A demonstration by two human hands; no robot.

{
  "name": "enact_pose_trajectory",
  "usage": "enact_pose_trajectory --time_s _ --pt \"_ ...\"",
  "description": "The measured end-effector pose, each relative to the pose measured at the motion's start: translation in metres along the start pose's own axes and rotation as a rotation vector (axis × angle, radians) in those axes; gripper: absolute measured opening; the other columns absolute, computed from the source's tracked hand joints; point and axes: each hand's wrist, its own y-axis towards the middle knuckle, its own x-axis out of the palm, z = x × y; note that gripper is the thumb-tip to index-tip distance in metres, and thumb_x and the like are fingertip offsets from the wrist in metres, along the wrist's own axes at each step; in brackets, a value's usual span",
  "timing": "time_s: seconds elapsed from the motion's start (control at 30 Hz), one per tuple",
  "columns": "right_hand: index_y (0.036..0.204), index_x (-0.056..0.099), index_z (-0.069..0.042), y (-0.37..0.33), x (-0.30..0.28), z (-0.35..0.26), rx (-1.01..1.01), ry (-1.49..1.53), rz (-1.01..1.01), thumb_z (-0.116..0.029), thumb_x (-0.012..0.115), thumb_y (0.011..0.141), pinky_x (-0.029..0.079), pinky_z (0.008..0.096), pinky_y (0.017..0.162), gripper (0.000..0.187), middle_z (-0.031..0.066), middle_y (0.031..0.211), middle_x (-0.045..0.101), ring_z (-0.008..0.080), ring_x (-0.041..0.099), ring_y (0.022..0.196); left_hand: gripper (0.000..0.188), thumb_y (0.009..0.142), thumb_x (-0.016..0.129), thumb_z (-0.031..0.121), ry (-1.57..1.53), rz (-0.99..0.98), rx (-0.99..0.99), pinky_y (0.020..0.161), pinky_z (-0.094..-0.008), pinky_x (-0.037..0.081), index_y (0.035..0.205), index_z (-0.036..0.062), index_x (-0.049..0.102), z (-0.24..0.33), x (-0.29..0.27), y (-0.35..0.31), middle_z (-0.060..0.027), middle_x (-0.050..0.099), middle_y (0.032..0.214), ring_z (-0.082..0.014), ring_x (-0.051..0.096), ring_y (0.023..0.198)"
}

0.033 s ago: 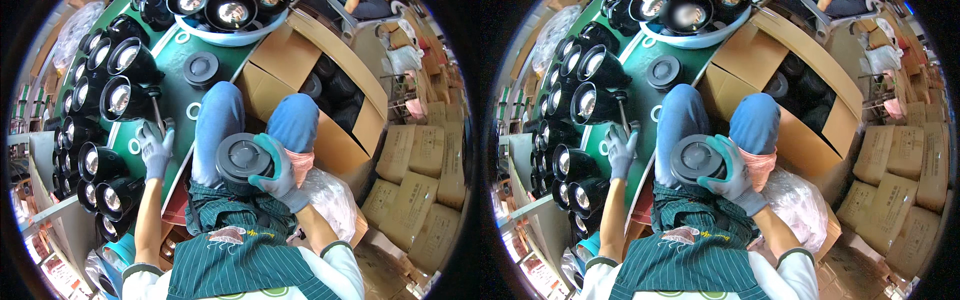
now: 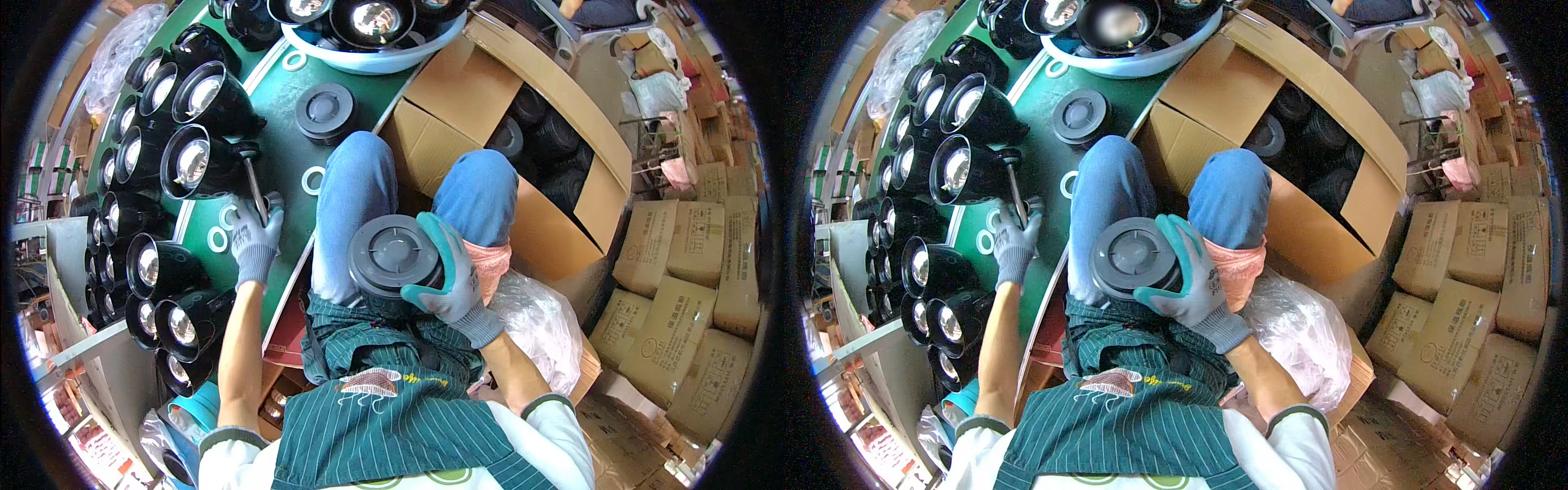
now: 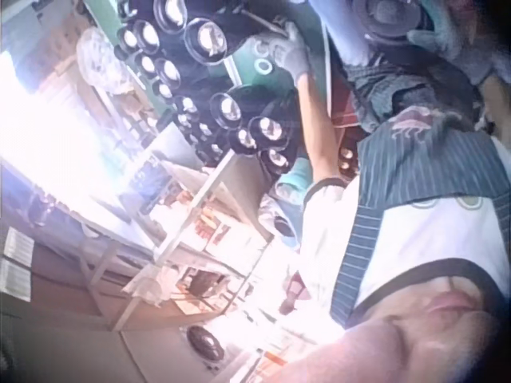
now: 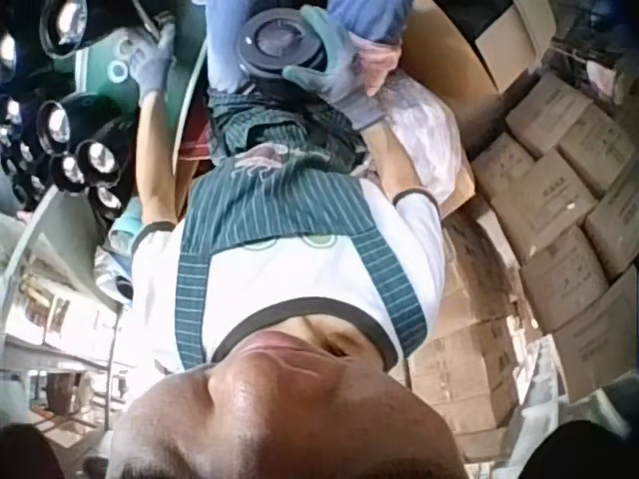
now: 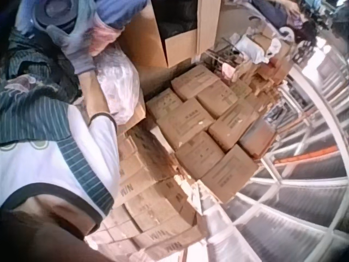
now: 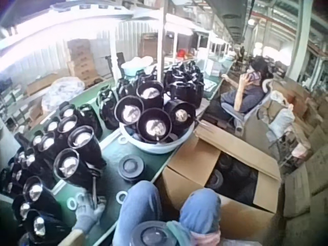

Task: The person sits on the floor and repeatedly picks up black light fixture housings, inserts a metal rod into the base, and places the assembled units into a cardboard box. The person handles the fixtures one at a time and stacks the finished items in the box.

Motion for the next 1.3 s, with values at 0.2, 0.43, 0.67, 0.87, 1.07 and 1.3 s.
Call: enact_pose_trajectory --time_s 0.2,0.43,0.67,0.87,1.07,1.3 --pt "0.157 0.030 0.008 -0.010 -0.001 -0.019 -0.080 -0.351 0.029 -0.072 0.077 0.077 0.036 0.0509 0.118 0.122 0.0294 0.153 0.043 0.0459 0.047 0.138 0.059 0.085 0.075 0.000 -0.736 -0.334 0.475 0.097 -0.0356 0.055 0.141 0.0033 0.057 0.058 -0.090 -0.019 -0.0121 0.071 0.122 -0.0185 0.068 0.111" --pt "0.165 0.003 0.000 0.000 0.010 -0.020 0.094 0.420 0.076 -0.053 0.087 0.076 0.037 0.0451 0.118 0.133 0.0216 0.154 0.044 0.0335 0.047 0.141 0.065 0.086 0.077 0.024 -0.318 -0.637 1.071 0.083 -0.0406 0.060 0.144 0.0060 0.055 0.138 -0.168 -0.048 -0.0213 0.073 0.107 -0.0368 0.074 0.095" --pt "0.157 0.036 -0.001 0.099 0.005 0.023 0.316 1.390 -0.086 -0.033 0.052 0.108 0.053 0.0418 0.105 0.061 0.0209 0.133 0.062 0.0297 0.063 0.122 0.084 0.088 0.074 0.026 -0.022 -0.488 0.800 0.085 -0.0442 0.060 0.154 -0.0055 0.035 0.152 -0.185 -0.117 -0.0290 0.065 0.122 -0.0424 0.072 0.100" --pt "0.149 0.050 0.003 0.118 0.008 0.023 0.288 1.343 -0.376 -0.022 0.049 0.110 0.059 0.0284 0.084 0.046 0.0049 0.087 0.068 0.0163 0.071 0.085 0.091 0.088 0.071 0.035 0.276 -0.179 0.801 0.109 -0.0539 0.045 0.156 -0.0091 0.030 0.166 -0.174 -0.144 -0.0327 0.053 0.142 -0.0475 0.054 0.132" --pt "0.150 0.044 0.008 0.107 0.001 0.017 0.210 1.221 -0.328 -0.027 0.044 0.112 0.058 0.0336 0.088 0.052 0.0022 0.077 0.060 0.0204 0.071 0.085 0.086 0.092 0.061 0.043 -0.459 -0.332 0.712 0.119 -0.0543 0.032 0.156 -0.0076 0.033 0.133 -0.160 -0.121 -0.0330 0.042 0.152 -0.0515 0.042 0.141" --pt "0.146 0.049 0.006 0.083 -0.014 0.024 0.212 1.634 -0.319 -0.015 0.056 0.106 0.057 0.0384 0.100 0.046 0.0095 0.090 0.070 0.0243 0.072 0.105 0.066 0.100 0.051 0.031 -0.615 -0.196 0.765 0.117 -0.0492 0.037 0.151 -0.0096 0.040 0.142 -0.147 -0.087 -0.0335 0.049 0.147 -0.0487 0.050 0.137"
